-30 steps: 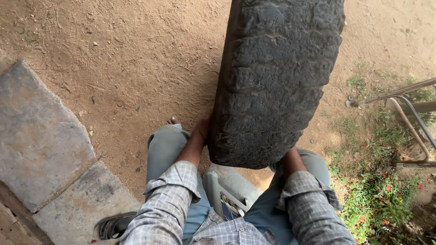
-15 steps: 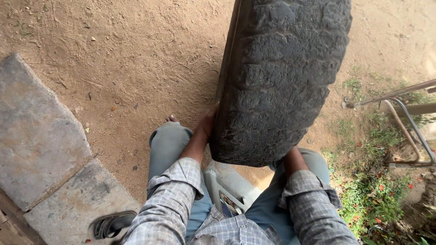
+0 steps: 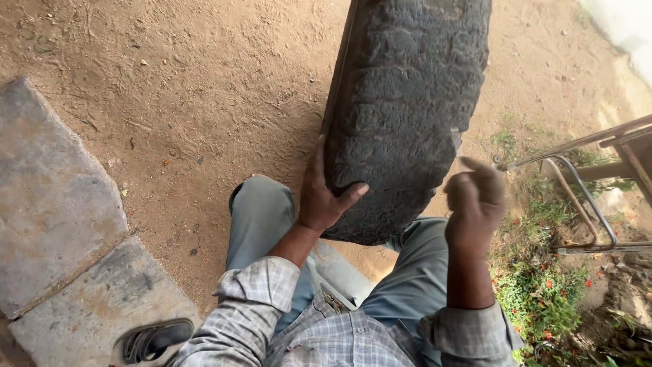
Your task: Repairing a worn-out tire by probing the surface with a small metal tool.
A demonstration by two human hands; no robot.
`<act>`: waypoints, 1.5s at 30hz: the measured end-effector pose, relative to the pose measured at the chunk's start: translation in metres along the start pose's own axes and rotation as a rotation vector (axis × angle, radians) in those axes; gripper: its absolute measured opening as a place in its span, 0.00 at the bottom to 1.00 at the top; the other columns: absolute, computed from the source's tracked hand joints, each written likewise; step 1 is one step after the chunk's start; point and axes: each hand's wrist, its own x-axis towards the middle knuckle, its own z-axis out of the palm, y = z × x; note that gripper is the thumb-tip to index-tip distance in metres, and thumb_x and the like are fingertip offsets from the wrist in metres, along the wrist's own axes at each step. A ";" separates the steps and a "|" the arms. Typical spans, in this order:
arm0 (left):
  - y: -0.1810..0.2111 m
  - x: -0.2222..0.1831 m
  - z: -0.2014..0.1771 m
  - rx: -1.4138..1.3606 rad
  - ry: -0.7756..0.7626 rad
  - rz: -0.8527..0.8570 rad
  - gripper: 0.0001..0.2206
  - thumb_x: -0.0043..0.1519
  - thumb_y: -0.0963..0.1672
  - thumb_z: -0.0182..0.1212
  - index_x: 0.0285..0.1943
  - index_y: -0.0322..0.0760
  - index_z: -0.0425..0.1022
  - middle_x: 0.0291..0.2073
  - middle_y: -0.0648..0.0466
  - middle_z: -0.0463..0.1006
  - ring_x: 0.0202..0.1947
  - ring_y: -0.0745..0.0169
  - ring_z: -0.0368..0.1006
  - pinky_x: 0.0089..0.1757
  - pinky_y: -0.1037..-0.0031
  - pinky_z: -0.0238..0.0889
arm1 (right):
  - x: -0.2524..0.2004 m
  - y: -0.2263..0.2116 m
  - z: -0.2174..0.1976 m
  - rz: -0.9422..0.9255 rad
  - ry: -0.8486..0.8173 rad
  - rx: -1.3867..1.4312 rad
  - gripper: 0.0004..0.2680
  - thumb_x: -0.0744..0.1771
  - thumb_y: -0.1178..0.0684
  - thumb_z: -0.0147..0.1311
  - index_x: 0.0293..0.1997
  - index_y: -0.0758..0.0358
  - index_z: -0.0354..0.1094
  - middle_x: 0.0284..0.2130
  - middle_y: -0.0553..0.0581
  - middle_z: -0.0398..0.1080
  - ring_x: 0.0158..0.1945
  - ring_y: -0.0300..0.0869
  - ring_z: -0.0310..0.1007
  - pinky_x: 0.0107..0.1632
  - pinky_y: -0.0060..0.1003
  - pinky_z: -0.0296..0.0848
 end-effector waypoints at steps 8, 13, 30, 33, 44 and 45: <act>-0.009 -0.020 -0.003 0.041 0.021 0.013 0.56 0.56 0.68 0.61 0.82 0.30 0.43 0.71 0.31 0.63 0.70 0.35 0.67 0.63 0.51 0.67 | -0.011 -0.063 0.052 -0.175 -0.321 -0.600 0.04 0.70 0.59 0.58 0.47 0.62 0.78 0.28 0.53 0.78 0.27 0.32 0.75 0.28 0.29 0.74; -0.013 -0.022 -0.004 0.065 0.029 0.052 0.56 0.57 0.68 0.59 0.83 0.30 0.43 0.71 0.31 0.62 0.70 0.35 0.67 0.63 0.51 0.67 | -0.008 -0.076 0.063 -0.241 -0.380 -0.686 0.04 0.69 0.58 0.59 0.47 0.60 0.79 0.33 0.55 0.80 0.33 0.36 0.81 0.35 0.33 0.80; -0.013 -0.019 -0.002 0.076 0.062 0.071 0.56 0.57 0.67 0.62 0.82 0.30 0.45 0.72 0.30 0.61 0.71 0.32 0.65 0.65 0.49 0.64 | -0.006 -0.093 0.085 -0.356 -0.397 -0.933 0.04 0.68 0.56 0.61 0.46 0.59 0.79 0.34 0.57 0.80 0.30 0.43 0.80 0.31 0.38 0.77; -0.008 -0.020 -0.003 0.084 0.069 0.089 0.56 0.57 0.67 0.62 0.82 0.29 0.45 0.71 0.31 0.62 0.71 0.31 0.66 0.65 0.48 0.64 | -0.008 -0.096 0.088 -0.520 -0.398 -1.028 0.05 0.68 0.57 0.59 0.47 0.58 0.77 0.32 0.56 0.78 0.30 0.42 0.78 0.31 0.38 0.76; -0.005 -0.011 -0.003 0.094 0.079 0.089 0.56 0.58 0.69 0.54 0.81 0.27 0.47 0.70 0.34 0.65 0.69 0.36 0.69 0.64 0.50 0.68 | -0.010 -0.098 0.124 -0.605 -0.596 -1.528 0.10 0.66 0.54 0.55 0.48 0.68 0.72 0.23 0.52 0.72 0.23 0.36 0.71 0.26 0.36 0.71; -0.003 -0.009 -0.002 0.134 0.093 0.119 0.55 0.59 0.69 0.54 0.82 0.27 0.47 0.71 0.33 0.65 0.70 0.35 0.68 0.64 0.49 0.67 | -0.008 -0.099 0.125 -0.584 -0.616 -1.550 0.11 0.66 0.53 0.56 0.48 0.69 0.72 0.22 0.52 0.72 0.21 0.36 0.70 0.25 0.35 0.70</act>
